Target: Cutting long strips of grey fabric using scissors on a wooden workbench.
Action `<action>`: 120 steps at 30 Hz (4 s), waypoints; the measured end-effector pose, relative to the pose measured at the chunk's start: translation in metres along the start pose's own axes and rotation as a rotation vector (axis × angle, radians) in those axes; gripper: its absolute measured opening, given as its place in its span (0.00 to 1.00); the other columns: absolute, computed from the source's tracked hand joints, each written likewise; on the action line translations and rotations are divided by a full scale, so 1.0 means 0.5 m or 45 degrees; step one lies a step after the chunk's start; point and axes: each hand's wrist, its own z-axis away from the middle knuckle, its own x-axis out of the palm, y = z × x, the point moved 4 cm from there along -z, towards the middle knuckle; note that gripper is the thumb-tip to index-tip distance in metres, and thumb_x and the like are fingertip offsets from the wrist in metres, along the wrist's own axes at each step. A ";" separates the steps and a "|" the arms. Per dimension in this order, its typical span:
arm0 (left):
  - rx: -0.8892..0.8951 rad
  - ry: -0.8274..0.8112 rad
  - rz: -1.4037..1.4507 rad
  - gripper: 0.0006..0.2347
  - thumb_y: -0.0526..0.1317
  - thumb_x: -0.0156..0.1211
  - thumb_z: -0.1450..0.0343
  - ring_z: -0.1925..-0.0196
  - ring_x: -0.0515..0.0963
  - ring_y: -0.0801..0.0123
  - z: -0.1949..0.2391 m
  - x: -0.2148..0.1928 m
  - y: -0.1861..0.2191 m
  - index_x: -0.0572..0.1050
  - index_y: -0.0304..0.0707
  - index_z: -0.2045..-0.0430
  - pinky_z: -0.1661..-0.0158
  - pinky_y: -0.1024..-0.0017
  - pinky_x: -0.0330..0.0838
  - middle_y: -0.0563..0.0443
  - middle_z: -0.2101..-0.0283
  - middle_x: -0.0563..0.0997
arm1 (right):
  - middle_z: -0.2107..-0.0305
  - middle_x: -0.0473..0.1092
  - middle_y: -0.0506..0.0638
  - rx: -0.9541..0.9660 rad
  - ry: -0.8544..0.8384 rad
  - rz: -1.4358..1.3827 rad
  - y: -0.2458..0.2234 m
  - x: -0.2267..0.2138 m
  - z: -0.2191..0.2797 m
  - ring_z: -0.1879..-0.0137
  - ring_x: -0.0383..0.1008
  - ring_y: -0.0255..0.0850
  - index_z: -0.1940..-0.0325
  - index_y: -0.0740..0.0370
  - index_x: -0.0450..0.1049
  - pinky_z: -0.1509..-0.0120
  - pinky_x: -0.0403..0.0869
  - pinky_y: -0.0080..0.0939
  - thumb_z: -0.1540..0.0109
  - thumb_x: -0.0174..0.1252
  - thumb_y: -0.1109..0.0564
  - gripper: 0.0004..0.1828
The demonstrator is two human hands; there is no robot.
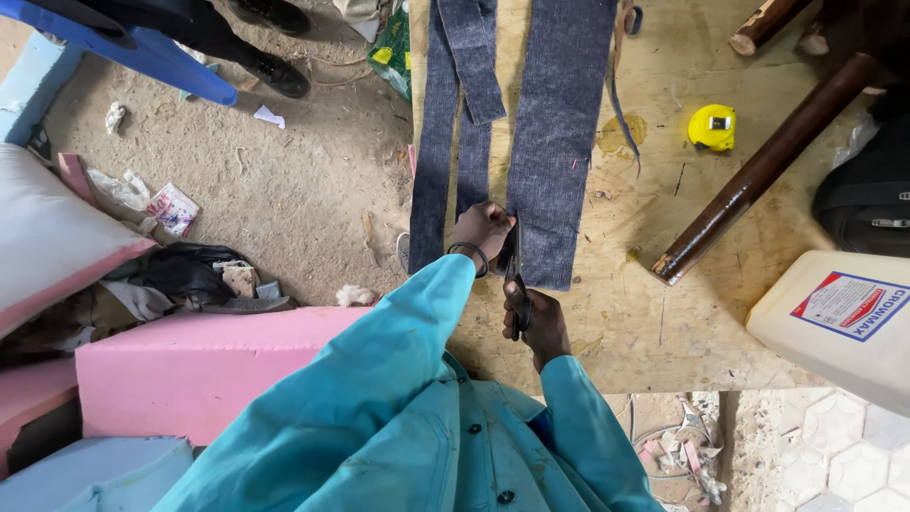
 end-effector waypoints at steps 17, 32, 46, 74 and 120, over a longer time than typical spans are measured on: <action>0.037 -0.203 0.169 0.06 0.41 0.74 0.18 0.54 0.92 0.46 -0.003 -0.030 -0.009 0.89 0.41 0.62 0.51 0.48 0.86 0.43 0.65 0.87 | 0.76 0.76 0.58 0.048 -0.093 -0.029 -0.059 0.016 -0.044 0.70 0.86 0.50 0.59 0.63 0.82 0.67 0.66 0.39 0.20 0.63 0.25 0.38; 0.034 -0.232 0.036 0.03 0.39 0.72 0.17 0.51 0.93 0.41 0.000 -0.046 0.009 0.87 0.41 0.58 0.50 0.43 0.88 0.40 0.60 0.89 | 0.72 0.80 0.59 0.016 -0.155 -0.008 -0.065 0.001 -0.077 0.65 0.88 0.50 0.56 0.63 0.84 0.68 0.71 0.38 0.20 0.64 0.24 0.38; 0.058 -0.290 0.230 0.06 0.37 0.69 0.13 0.60 0.94 0.46 -0.006 -0.053 0.001 0.84 0.37 0.58 0.56 0.46 0.89 0.35 0.62 0.90 | 0.79 0.79 0.59 -0.012 0.036 0.011 -0.090 0.016 -0.119 0.74 0.87 0.46 0.65 0.62 0.85 0.76 0.71 0.34 0.24 0.79 0.32 0.32; 0.139 -0.279 0.033 0.06 0.40 0.71 0.15 0.54 0.93 0.36 0.037 -0.071 0.030 0.86 0.36 0.55 0.53 0.42 0.86 0.34 0.61 0.91 | 0.72 0.76 0.55 -0.022 -0.118 0.026 -0.189 0.014 -0.208 0.63 0.83 0.49 0.56 0.59 0.81 0.58 0.73 0.48 0.21 0.61 0.14 0.44; 0.213 -0.167 0.024 0.14 0.49 0.67 0.16 0.66 0.89 0.49 -0.256 -0.084 0.190 0.80 0.50 0.73 0.60 0.47 0.82 0.46 0.74 0.83 | 0.76 0.79 0.59 -0.071 -0.026 0.105 -0.339 0.022 -0.246 0.70 0.87 0.49 0.64 0.60 0.84 0.69 0.66 0.39 0.18 0.63 0.25 0.38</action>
